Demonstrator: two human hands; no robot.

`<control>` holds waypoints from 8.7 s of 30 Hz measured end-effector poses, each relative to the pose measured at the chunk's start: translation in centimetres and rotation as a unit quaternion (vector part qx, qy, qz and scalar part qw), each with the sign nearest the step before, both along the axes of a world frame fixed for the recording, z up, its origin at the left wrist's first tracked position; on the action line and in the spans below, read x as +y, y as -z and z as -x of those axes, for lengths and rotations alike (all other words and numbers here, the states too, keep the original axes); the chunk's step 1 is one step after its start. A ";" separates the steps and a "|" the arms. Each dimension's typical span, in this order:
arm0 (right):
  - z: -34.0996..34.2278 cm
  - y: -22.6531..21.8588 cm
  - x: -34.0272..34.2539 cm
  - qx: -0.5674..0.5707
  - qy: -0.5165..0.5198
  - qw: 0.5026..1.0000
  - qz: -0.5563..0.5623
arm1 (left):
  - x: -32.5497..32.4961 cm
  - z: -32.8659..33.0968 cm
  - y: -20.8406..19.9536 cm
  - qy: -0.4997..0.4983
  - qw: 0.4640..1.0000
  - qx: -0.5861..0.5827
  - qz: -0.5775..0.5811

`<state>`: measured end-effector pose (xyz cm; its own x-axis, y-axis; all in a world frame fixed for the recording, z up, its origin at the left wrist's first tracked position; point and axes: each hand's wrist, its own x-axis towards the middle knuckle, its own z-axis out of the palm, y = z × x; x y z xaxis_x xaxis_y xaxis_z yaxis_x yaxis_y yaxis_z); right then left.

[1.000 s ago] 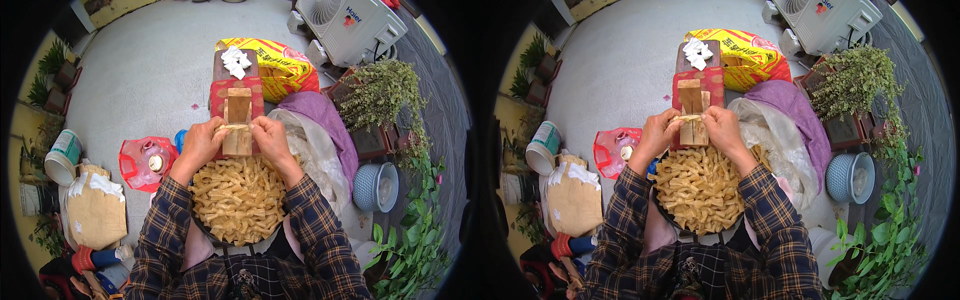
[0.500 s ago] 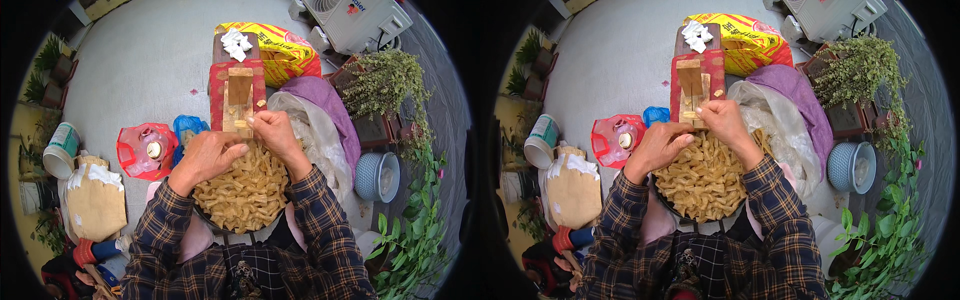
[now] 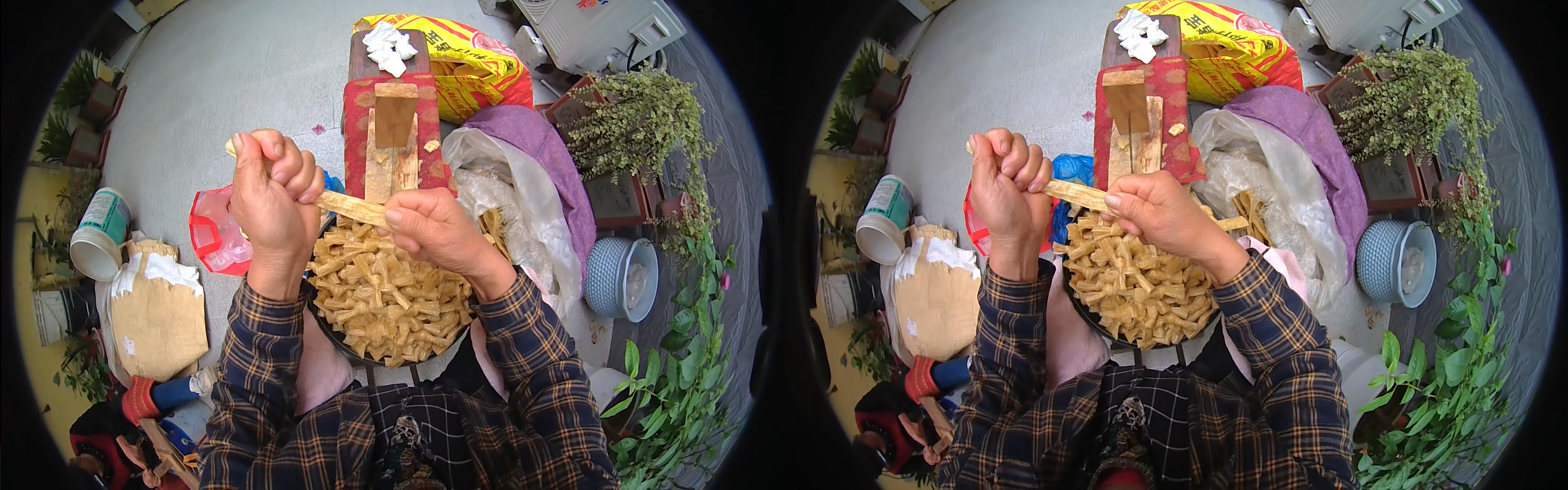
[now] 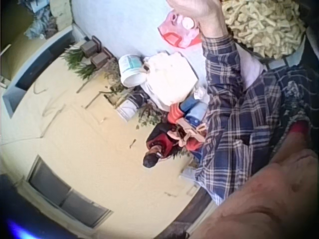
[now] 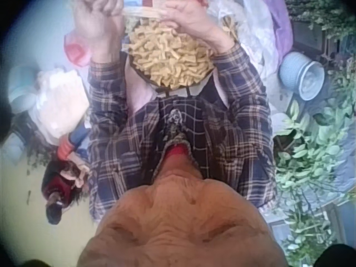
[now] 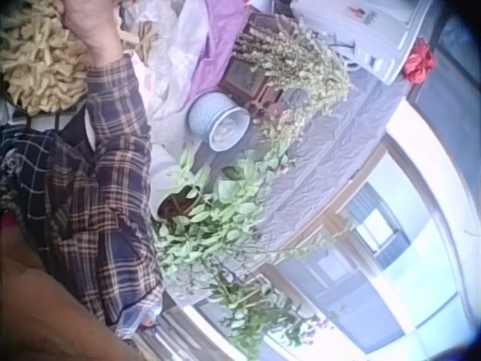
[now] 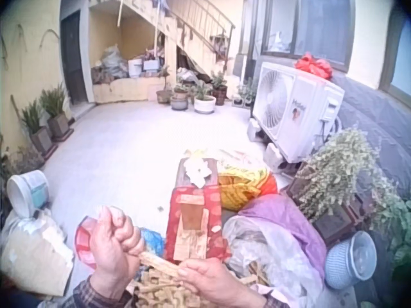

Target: The person tears dried vegetable strips by hand into smaller pieces and places them into a large pot. The person then pours the contents into a sack and shakes the pot to empty it.

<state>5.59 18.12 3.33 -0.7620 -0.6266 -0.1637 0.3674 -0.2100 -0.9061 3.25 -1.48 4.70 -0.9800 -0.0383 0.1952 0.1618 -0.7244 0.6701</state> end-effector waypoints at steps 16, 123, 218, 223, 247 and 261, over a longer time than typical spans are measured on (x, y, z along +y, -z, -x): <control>-0.9 1.5 -1.3 0.316 0.221 0.884 -0.264 | 4.1 -2.1 3.7 0.063 0.902 -0.071 0.422; 2.0 1.4 2.7 0.321 0.147 0.876 -0.330 | 0.8 -0.5 1.9 0.098 0.665 0.124 0.730; -0.4 1.1 1.1 -0.084 0.069 0.989 0.100 | 2.2 -2.2 1.3 0.077 0.764 0.134 0.627; -0.8 0.3 1.0 -0.021 0.087 0.986 0.141 | 2.2 -2.8 0.5 0.317 0.903 -0.127 0.262; -0.8 -0.8 3.8 0.219 0.089 0.950 -0.203 | 1.2 -2.9 0.1 -0.006 0.700 0.285 0.655; -2.0 -1.1 3.6 -0.026 0.048 0.993 0.102 | 1.1 -2.9 -1.0 0.281 0.718 0.193 0.606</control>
